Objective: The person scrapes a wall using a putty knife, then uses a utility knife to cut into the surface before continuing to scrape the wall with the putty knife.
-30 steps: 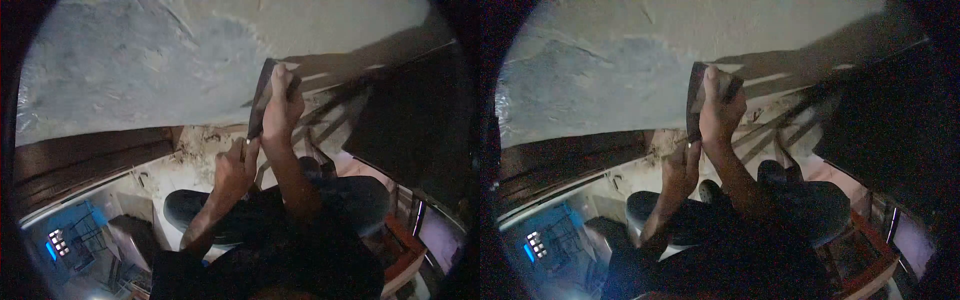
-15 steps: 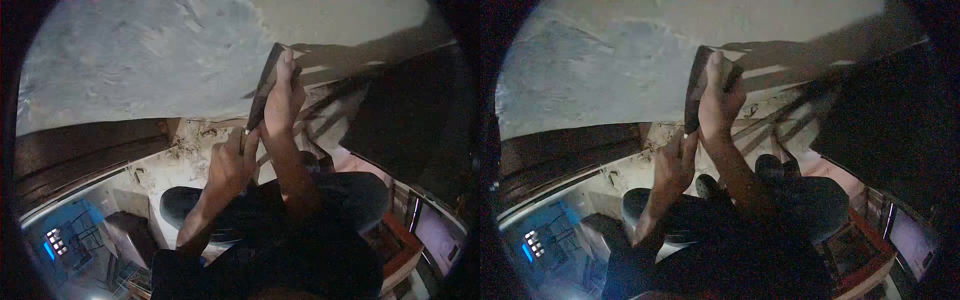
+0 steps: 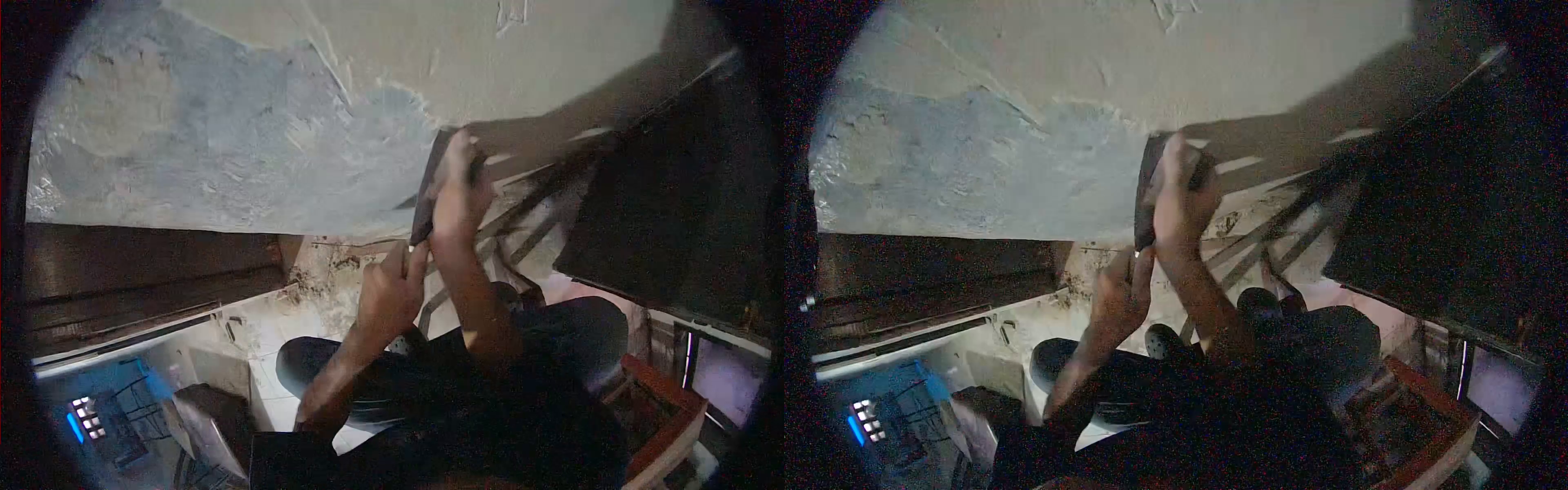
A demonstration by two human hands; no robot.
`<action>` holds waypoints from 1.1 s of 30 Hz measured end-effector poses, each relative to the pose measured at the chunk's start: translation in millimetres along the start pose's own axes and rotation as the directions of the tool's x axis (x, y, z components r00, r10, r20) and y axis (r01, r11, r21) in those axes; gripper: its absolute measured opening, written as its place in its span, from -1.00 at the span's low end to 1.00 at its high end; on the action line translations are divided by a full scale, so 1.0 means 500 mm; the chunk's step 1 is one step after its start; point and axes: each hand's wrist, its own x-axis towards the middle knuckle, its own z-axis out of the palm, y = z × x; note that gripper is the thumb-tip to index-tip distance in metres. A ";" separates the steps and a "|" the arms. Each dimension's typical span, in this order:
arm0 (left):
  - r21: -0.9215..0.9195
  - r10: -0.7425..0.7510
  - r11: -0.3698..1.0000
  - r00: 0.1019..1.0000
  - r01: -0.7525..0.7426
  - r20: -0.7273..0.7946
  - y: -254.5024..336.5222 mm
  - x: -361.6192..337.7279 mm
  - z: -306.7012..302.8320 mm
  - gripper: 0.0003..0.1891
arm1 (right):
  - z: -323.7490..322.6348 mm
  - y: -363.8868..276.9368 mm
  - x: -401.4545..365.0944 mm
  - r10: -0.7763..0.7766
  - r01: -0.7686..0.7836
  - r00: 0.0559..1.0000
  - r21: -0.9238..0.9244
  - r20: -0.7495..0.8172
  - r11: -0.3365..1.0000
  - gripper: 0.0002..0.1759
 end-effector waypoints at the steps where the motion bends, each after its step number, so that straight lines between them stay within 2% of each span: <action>1: 0.315 0.368 0.887 0.929 -0.336 -0.046 -0.010 0.005 0.003 -0.80 | -0.002 -0.031 0.012 0.085 -0.085 0.996 -0.051 -0.014 0.995 -0.60; 2: 0.304 0.356 0.896 0.933 -0.324 -0.053 -0.008 0.008 0.003 -0.80 | -0.005 -0.046 0.020 0.173 -0.175 0.984 -0.109 -0.033 0.978 -0.60; 3: 0.376 0.433 0.845 0.899 -0.381 -0.062 0.002 0.012 -0.002 -0.80 | -0.006 -0.033 0.020 0.055 -0.064 0.997 -0.159 -0.059 0.985 -0.60; 4: 0.453 0.517 0.778 0.853 -0.436 -0.066 0.006 0.016 -0.010 -0.80 | -0.016 -0.006 0.013 0.053 -0.061 0.997 -0.169 -0.053 0.984 -0.60; 5: 0.438 0.422 0.813 0.907 -0.384 0.011 -0.028 0.004 0.015 -0.75 | -0.026 0.019 0.017 -0.025 0.022 1.000 -0.194 -0.010 0.981 -0.59; 6: -0.077 -0.218 0.969 0.959 0.235 0.183 -0.012 0.003 0.006 -0.66 | -0.029 0.033 0.016 -0.098 0.101 0.995 -0.219 0.025 0.970 -0.58; 7: -0.041 -0.131 0.990 0.981 0.138 0.141 -0.031 -0.003 0.012 -0.67 | -0.024 0.027 0.009 0.038 -0.027 0.998 -0.203 0.051 0.979 -0.53; 8: 0.000 -0.047 0.999 0.994 0.047 0.101 -0.046 -0.008 0.019 -0.67 | -0.018 0.025 0.014 0.026 -0.015 0.998 -0.196 0.055 0.981 -0.53; 9: -0.004 -0.043 0.999 0.994 0.044 0.097 -0.038 -0.006 0.015 -0.67 | -0.016 0.024 0.014 0.019 -0.013 0.999 -0.126 0.043 0.992 -0.55; 10: 0.245 0.203 0.950 0.979 -0.194 -0.012 -0.019 -0.005 0.009 -0.68 | -0.017 0.019 0.016 0.014 -0.012 0.999 -0.064 0.037 0.998 -0.56; 11: 0.497 0.447 0.789 0.893 -0.362 -0.059 -0.005 -0.003 0.005 -0.69 | -0.019 0.011 0.017 0.013 -0.009 0.999 -0.075 0.050 0.997 -0.56; 12: 0.495 0.439 0.796 0.895 -0.348 -0.077 0.000 0.000 0.001 -0.69 | -0.013 -0.008 0.013 0.029 -0.028 1.000 -0.203 0.004 0.979 -0.58; 13: 0.269 0.260 0.932 0.965 -0.244 -0.027 0.003 -0.001 -0.005 -0.69 | -0.009 -0.019 0.006 0.039 -0.050 0.998 -0.326 -0.040 0.944 -0.60; 14: 0.039 0.093 0.995 0.994 -0.096 0.062 0.005 0.005 -0.007 -0.69 | -0.014 -0.014 0.011 0.042 -0.045 0.999 -0.329 -0.015 0.943 -0.60; 15: -0.102 -0.212 0.968 0.963 0.230 0.164 0.004 0.016 0.003 -0.69 | -0.018 -0.004 0.020 -0.011 0.010 1.000 -0.261 -0.004 0.965 -0.59; 16: -0.105 -0.213 0.968 0.968 0.228 0.136 0.006 0.019 0.007 -0.69 | -0.017 -0.004 0.021 -0.066 0.065 0.998 -0.187 0.002 0.980 -0.58; 18: -0.232 -0.178 0.950 0.974 0.208 0.143 -0.003 0.019 0.005 -0.68 | -0.002 -0.021 0.004 -0.106 0.108 0.994 -0.158 0.018 0.982 -0.58; 19: -0.150 -0.016 0.989 1.000 0.015 -0.006 -0.026 0.024 0.013 -0.68 | 0.009 -0.034 -0.014 -0.028 0.027 1.000 -0.207 -0.005 0.978 -0.52; 20: -0.155 -0.003 0.988 1.000 0.000 -0.016 -0.038 0.024 0.022 -0.68 | 0.010 -0.047 -0.015 0.049 -0.058 0.998 -0.257 -0.041 0.965 -0.46; 21: -0.256 -0.008 0.967 0.999 0.019 0.042 -0.034 0.025 0.014 -0.67 | 0.001 -0.040 -0.006 0.014 -0.037 0.998 -0.392 -0.062 0.919 -0.49; 22: -0.351 -0.006 0.935 0.994 0.044 0.108 -0.031 0.027 0.010 -0.67 | -0.007 -0.025 0.004 -0.004 -0.021 0.998 -0.389 -0.064 0.921 -0.49; 23: -0.420 0.027 0.907 0.997 0.005 0.068 -0.051 0.021 0.033 -0.67 | -0.019 -0.012 0.011 -0.071 0.059 0.997 -0.349 -0.022 0.935 -0.51; 24: -0.429 0.044 0.903 0.997 -0.011 0.067 -0.044 0.022 0.029 -0.67 | -0.014 -0.020 0.010 -0.141 0.141 0.990 -0.305 0.021 0.942 -0.54; 25: -0.418 0.014 0.908 0.995 0.027 0.094 -0.034 0.024 0.022 -0.68 | -0.009 -0.030 0.009 -0.158 0.156 0.987 -0.305 0.018 0.939 -0.54; 27: -0.449 -0.057 0.885 0.985 0.126 0.163 -0.028 0.024 0.020 -0.71 | 0.005 -0.046 -0.011 -0.137 0.119 0.988 -0.215 -0.071 0.969 -0.61; 28: -0.456 -0.048 0.882 0.985 0.121 0.168 -0.044 0.024 0.045 -0.71 | -0.001 -0.044 -0.008 -0.147 0.127 0.986 -0.220 -0.077 0.967 -0.61; 29: -0.325 0.069 0.944 0.997 -0.059 0.020 -0.074 0.025 0.087 -0.71 | -0.013 -0.037 0.005 -0.216 0.205 0.976 -0.264 -0.011 0.942 -0.62; 30: -0.166 0.205 0.961 0.972 -0.222 -0.110 -0.067 0.028 0.088 -0.70 | -0.015 -0.043 0.005 -0.278 0.282 0.959 -0.305 0.057 0.910 -0.62; 31: -0.179 0.212 0.957 0.971 -0.229 -0.107 -0.057 0.026 0.088 -0.70 | -0.017 -0.049 0.000 -0.289 0.291 0.956 -0.314 0.052 0.904 -0.62; 33: -0.521 0.097 0.837 0.982 -0.169 -0.162 -0.032 0.027 0.075 -0.69 | -0.014 -0.067 -0.019 -0.383 0.404 0.915 -0.279 0.129 0.871 -0.58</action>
